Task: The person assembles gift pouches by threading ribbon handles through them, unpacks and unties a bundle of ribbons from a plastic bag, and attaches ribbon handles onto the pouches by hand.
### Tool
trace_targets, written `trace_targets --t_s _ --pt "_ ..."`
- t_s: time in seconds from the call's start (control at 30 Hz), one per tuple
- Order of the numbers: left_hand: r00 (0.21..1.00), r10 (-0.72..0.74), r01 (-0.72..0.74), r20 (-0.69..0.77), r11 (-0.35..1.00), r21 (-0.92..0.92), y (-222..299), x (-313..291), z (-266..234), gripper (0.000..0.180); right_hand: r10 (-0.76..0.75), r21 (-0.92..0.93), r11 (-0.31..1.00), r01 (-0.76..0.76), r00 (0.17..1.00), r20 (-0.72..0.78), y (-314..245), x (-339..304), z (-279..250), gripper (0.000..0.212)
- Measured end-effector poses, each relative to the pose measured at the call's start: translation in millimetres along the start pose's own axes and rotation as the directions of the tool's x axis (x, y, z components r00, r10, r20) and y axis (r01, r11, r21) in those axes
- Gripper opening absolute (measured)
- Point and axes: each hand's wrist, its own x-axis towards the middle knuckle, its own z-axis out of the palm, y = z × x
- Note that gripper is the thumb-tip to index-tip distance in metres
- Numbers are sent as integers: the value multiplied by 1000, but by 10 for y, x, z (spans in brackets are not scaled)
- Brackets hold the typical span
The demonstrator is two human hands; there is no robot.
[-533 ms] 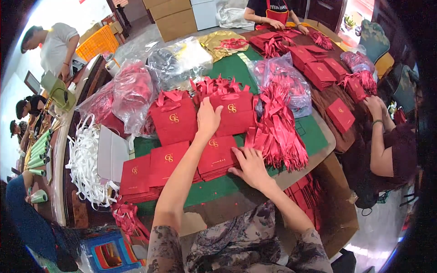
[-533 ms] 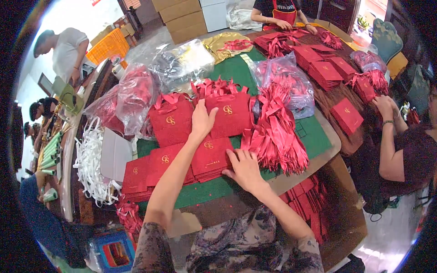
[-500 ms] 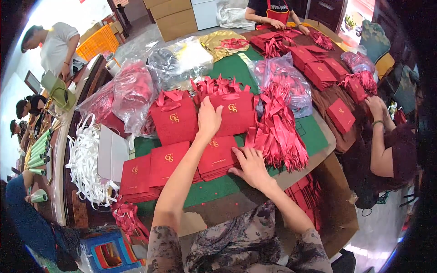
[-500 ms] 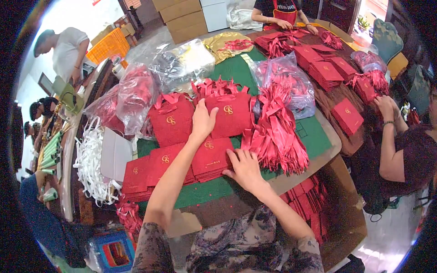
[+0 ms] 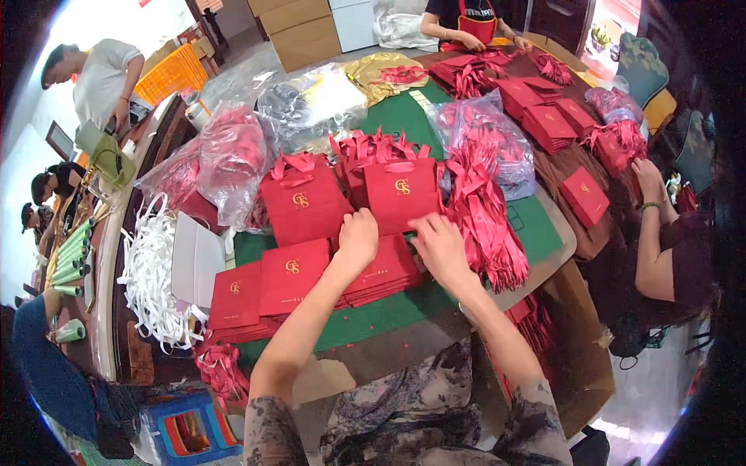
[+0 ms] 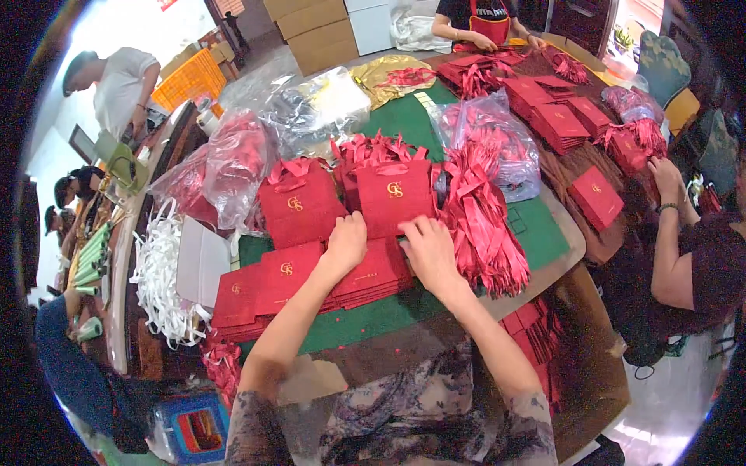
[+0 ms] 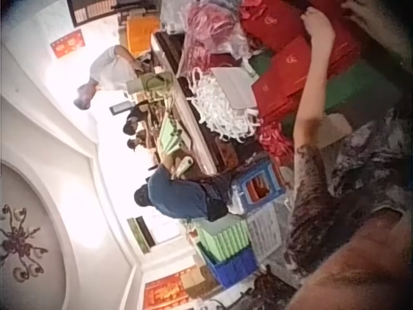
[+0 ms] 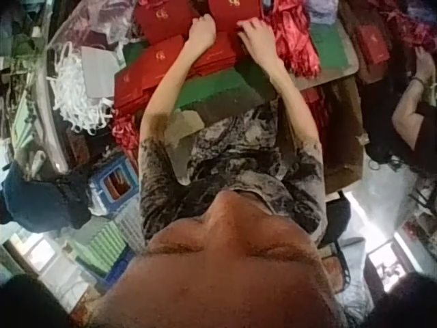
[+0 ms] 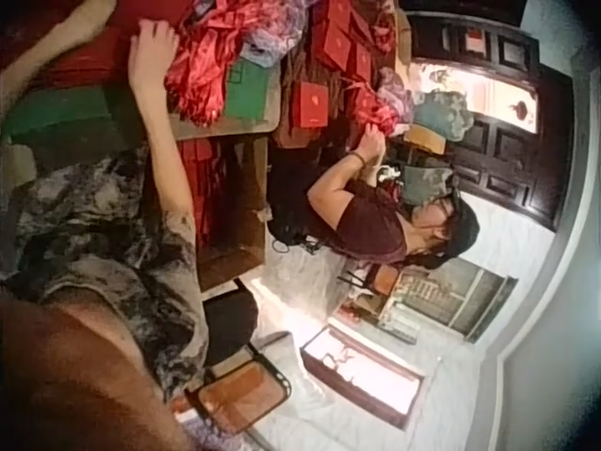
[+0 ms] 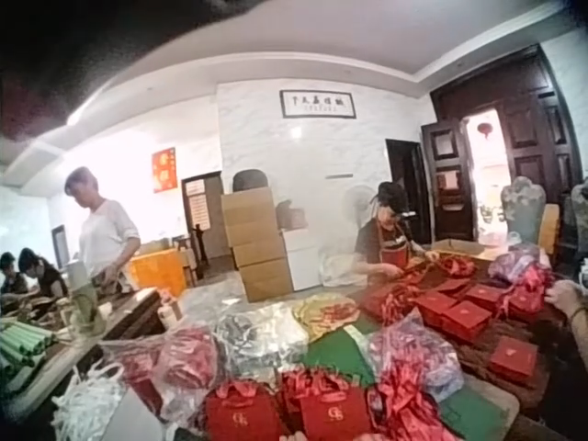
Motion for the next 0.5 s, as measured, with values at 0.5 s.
trace_targets --t_s 0.5 --pt "995 95 -94 -9 991 95 173 -228 66 40 60 -290 954 -72 997 -52 399 438 497 45"
